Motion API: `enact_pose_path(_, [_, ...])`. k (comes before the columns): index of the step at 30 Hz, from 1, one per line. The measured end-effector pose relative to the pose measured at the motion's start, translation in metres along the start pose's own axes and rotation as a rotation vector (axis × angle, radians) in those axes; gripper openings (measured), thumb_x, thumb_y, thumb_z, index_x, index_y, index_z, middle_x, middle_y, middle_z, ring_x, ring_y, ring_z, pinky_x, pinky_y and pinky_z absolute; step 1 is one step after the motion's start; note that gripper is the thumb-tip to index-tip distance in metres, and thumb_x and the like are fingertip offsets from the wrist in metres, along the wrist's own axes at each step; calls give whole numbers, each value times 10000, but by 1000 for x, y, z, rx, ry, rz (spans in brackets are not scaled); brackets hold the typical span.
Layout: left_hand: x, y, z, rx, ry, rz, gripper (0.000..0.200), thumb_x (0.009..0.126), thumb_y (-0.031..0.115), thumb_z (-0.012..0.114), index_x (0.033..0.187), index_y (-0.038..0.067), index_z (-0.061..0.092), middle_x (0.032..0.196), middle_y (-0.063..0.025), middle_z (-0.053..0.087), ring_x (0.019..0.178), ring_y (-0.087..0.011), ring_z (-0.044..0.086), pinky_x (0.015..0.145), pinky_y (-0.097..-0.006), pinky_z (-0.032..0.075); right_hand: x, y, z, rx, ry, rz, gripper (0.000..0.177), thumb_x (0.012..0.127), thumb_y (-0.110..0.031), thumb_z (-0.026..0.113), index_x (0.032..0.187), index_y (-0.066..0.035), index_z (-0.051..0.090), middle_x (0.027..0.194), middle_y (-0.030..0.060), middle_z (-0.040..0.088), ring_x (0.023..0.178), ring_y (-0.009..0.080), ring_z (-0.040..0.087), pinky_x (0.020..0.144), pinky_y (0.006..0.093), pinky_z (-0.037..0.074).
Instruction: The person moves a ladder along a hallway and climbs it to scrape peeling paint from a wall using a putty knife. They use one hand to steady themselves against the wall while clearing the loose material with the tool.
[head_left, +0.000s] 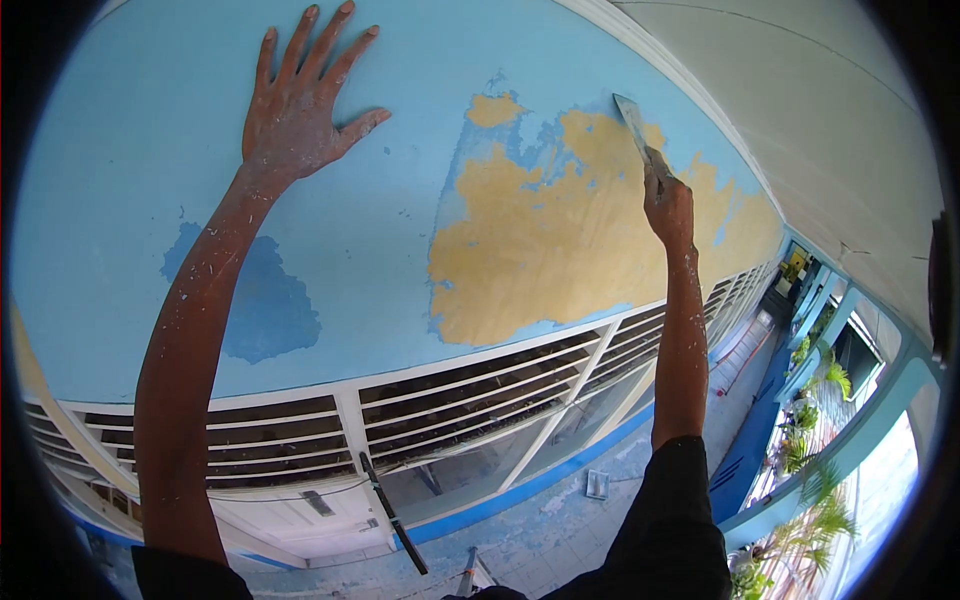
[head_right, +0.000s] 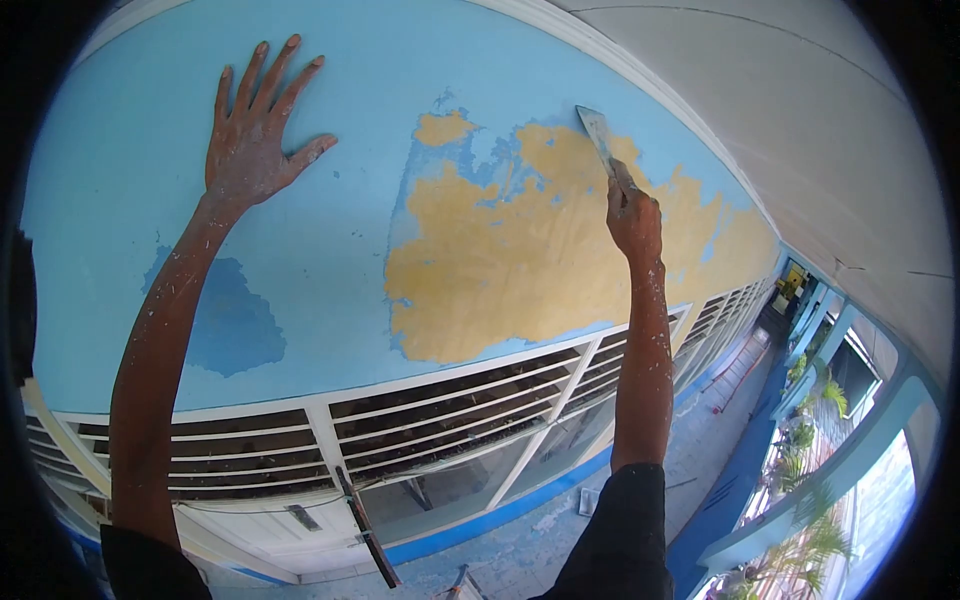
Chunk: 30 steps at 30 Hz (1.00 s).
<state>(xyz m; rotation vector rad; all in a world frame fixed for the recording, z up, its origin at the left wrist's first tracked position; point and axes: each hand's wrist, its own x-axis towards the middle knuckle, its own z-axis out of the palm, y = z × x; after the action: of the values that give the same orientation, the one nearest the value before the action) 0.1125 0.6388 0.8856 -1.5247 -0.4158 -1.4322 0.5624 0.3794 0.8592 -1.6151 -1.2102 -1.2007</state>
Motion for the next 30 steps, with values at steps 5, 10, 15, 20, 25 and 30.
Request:
enact_pose_path(5, [-2,0,0,3,-10,-6,908,910,752,582,1656,343,264,1750,-2,163,1614,-272,128,1294,-583,90,-69,-31,14,-71,-51,-115,396,1028,-201,577,1411,-126,643,784,298,663,696,479,670,612,516,547])
enact_pose_path(10, [-1,0,-1,18,-39,-12,915,907,761,575,1657,343,260,1751,-4,159,1615,-273,123,1293,-581,89,-24,-70,3,-62,-25,-10,379,1029,-205,580,1392,-129,660,740,297,653,661,479,661,569,519,535])
enact_pose_path(15, [-1,2,-8,97,-233,-88,914,907,775,557,1657,346,257,1752,-1,152,1616,-273,116,1294,-582,81,-55,-65,7,-43,-38,-59,357,1029,-201,583,1360,-106,680,754,316,639,659,490,651,561,537,518])
enact_pose_path(20, [1,5,-13,134,-306,-111,912,908,787,537,1658,355,252,1753,1,145,1617,-270,107,1293,-587,74,-57,-56,8,11,-1,-95,357,1022,-192,597,1355,-95,680,715,311,625,647,488,648,561,540,512])
enact_pose_path(25, [-4,-2,0,33,-66,-25,917,905,797,527,1660,358,244,1754,5,142,1617,-265,106,1294,-586,80,-49,-55,0,-1,-67,-16,328,1011,-163,609,1308,-62,704,721,311,635,652,477,659,566,522,517])
enact_pose_path(30, [-3,-1,-1,37,-58,-29,908,909,787,535,1659,361,248,1752,9,147,1616,-263,115,1294,-585,90,-71,-61,3,-69,-77,-41,377,1032,-155,594,1390,-49,646,673,286,594,563,428,628,533,453,483])
